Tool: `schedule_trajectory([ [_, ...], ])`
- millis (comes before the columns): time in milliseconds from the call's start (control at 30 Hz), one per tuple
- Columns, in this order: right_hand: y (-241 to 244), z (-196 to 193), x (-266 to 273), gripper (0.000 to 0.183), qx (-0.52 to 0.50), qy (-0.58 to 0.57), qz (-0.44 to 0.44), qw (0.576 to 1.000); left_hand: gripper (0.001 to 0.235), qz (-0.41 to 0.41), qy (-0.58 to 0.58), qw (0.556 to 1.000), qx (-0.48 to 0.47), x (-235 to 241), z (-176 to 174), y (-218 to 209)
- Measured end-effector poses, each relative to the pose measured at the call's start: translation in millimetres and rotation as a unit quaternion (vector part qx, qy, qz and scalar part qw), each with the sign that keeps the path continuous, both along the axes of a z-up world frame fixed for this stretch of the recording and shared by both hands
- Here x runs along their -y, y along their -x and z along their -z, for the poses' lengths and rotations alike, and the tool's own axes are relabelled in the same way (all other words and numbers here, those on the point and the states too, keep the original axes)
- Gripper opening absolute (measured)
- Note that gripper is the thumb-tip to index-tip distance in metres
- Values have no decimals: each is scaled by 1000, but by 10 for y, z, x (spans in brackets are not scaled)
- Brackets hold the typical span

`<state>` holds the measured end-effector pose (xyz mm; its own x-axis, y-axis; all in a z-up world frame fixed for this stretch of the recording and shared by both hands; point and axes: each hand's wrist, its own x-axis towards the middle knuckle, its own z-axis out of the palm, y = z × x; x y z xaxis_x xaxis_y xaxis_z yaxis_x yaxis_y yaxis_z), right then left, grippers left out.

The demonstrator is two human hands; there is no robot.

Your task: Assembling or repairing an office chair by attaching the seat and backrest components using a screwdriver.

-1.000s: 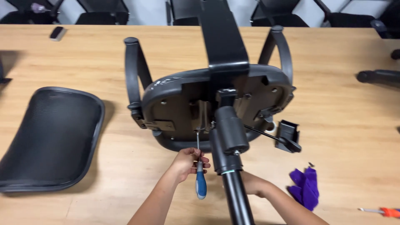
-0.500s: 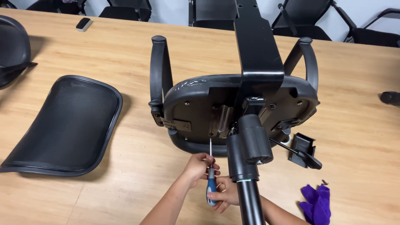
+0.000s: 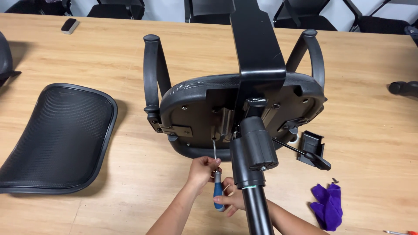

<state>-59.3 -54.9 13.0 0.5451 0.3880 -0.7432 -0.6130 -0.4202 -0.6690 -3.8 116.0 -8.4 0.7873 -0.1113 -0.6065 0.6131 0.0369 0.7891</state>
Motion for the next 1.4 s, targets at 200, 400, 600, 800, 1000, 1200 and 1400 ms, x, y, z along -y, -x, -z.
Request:
schedule_trajectory([
  [200, 4, 328, 54, 55, -70, -255, 46, 963, 27, 156, 66, 985, -18, -189, 0, -60],
  [400, -20, -77, -112, 57, -48, -67, 22, 996, 20, 59, 27, 997, -36, -114, -263, -25],
  [600, 31, 217, 7, 62, -44, -214, 41, 975, 27, 58, 1, 998, 9, -178, -223, -11],
  [800, 7, 41, -17, 61, -108, -310, 93, 940, 25, 175, 12, 984, 12, -241, 50, 63],
  [1000, 68, 374, -36, 67, -50, -25, 22, 998, 49, 137, -195, 970, 56, -166, -198, 103],
  [1200, -13, 69, -94, 69, -59, -102, 124, 985, 51, 36, -100, 991, 82, -12, -46, 162],
  [1400, 39, 216, -52, 65, -76, -145, 69, 984, 50, 18, -157, 981, 115, -7, -61, 195],
])
